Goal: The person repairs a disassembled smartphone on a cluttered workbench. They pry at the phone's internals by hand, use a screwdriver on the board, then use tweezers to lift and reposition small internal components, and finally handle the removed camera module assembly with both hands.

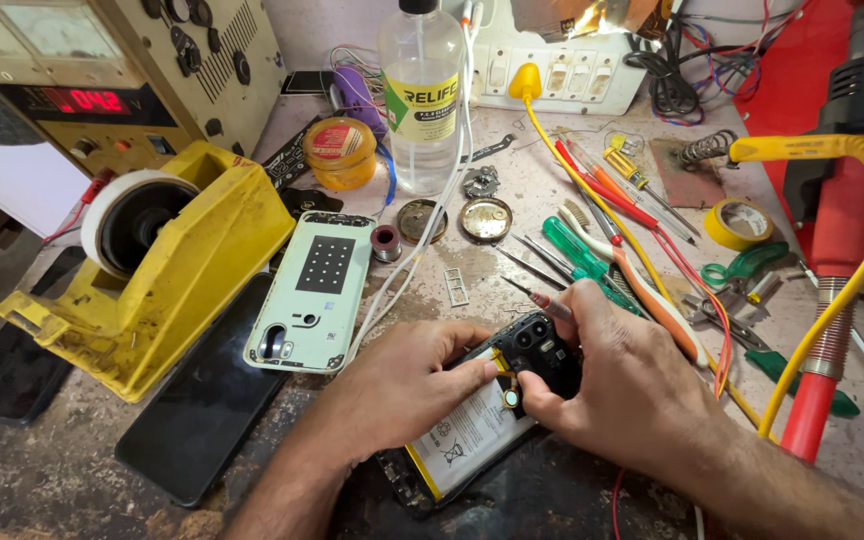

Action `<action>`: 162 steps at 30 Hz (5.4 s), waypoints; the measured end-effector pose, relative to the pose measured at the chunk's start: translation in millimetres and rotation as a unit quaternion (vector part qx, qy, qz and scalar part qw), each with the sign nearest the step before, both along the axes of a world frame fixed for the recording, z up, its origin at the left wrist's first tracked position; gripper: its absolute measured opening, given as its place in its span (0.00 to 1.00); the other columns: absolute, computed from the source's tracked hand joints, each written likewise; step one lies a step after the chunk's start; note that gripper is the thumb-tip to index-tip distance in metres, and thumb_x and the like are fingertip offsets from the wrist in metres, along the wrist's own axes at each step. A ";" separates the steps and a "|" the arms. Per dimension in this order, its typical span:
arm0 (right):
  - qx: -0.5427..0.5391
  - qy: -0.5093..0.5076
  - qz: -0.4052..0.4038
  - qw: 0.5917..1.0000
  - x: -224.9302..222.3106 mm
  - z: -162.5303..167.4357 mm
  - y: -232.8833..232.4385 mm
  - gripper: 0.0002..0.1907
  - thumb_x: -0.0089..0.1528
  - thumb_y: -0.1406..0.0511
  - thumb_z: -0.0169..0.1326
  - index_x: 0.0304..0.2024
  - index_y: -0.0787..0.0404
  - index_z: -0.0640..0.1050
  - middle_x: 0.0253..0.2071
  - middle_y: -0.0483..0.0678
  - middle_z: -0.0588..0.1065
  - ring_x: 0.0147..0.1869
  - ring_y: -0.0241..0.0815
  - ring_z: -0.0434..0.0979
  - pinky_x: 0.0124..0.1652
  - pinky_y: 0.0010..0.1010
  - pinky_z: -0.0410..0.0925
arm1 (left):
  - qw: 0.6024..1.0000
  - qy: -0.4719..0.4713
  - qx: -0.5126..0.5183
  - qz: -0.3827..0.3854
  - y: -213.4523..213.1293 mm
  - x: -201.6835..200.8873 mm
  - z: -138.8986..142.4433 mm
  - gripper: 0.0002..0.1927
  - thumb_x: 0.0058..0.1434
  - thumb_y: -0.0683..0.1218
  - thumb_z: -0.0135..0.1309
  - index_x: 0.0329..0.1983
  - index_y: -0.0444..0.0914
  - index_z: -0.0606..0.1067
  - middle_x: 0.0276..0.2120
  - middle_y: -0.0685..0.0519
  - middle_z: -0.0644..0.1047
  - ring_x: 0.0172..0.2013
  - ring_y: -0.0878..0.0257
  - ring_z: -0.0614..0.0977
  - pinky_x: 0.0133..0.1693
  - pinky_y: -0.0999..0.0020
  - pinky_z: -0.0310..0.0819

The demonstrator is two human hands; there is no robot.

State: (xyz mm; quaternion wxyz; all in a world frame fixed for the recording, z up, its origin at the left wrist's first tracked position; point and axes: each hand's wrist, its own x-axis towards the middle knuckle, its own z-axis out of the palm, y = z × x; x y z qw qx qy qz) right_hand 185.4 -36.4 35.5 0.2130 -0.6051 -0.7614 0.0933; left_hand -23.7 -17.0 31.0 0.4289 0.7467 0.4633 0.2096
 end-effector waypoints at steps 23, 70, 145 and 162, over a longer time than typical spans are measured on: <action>-0.010 0.178 -0.050 0.983 55.0 3.0 37.8 0.09 0.58 0.72 0.53 0.38 0.64 0.66 0.33 0.51 0.81 0.27 0.41 0.75 0.25 0.35 0.67 | 0.967 -0.153 -0.200 -0.027 7.2 -4.1 -25.5 0.20 0.63 0.45 0.53 0.57 0.35 0.75 0.37 0.55 0.82 0.34 0.73 0.81 0.37 0.75 0.77; -0.025 0.223 -0.030 0.974 59.6 14.5 35.3 0.16 0.60 0.67 0.61 0.31 0.61 0.64 0.37 0.48 0.79 0.38 0.31 0.77 0.36 0.26 0.71 | 0.976 -0.061 -0.189 -0.090 9.6 -13.0 -18.9 0.18 0.65 0.46 0.52 0.56 0.37 0.77 0.34 0.58 0.82 0.33 0.74 0.79 0.38 0.73 0.76; -0.155 -0.075 0.256 0.951 78.4 22.6 14.1 0.14 0.56 0.60 0.61 0.45 0.43 0.87 0.30 0.38 0.79 0.28 0.36 0.82 0.28 0.32 0.73 | 0.982 -0.020 -0.173 -0.066 4.5 -9.6 -3.6 0.20 0.58 0.49 0.59 0.51 0.37 0.78 0.32 0.54 0.85 0.30 0.72 0.83 0.33 0.72 0.78; -0.081 -0.111 0.286 0.948 85.9 13.5 9.9 0.17 0.58 0.60 0.61 0.50 0.46 0.84 0.31 0.42 0.76 0.29 0.46 0.79 0.28 0.40 0.70 | 0.967 -0.090 -0.223 -0.088 7.0 -11.2 -16.1 0.18 0.63 0.45 0.55 0.55 0.34 0.77 0.37 0.54 0.84 0.35 0.72 0.81 0.38 0.72 0.78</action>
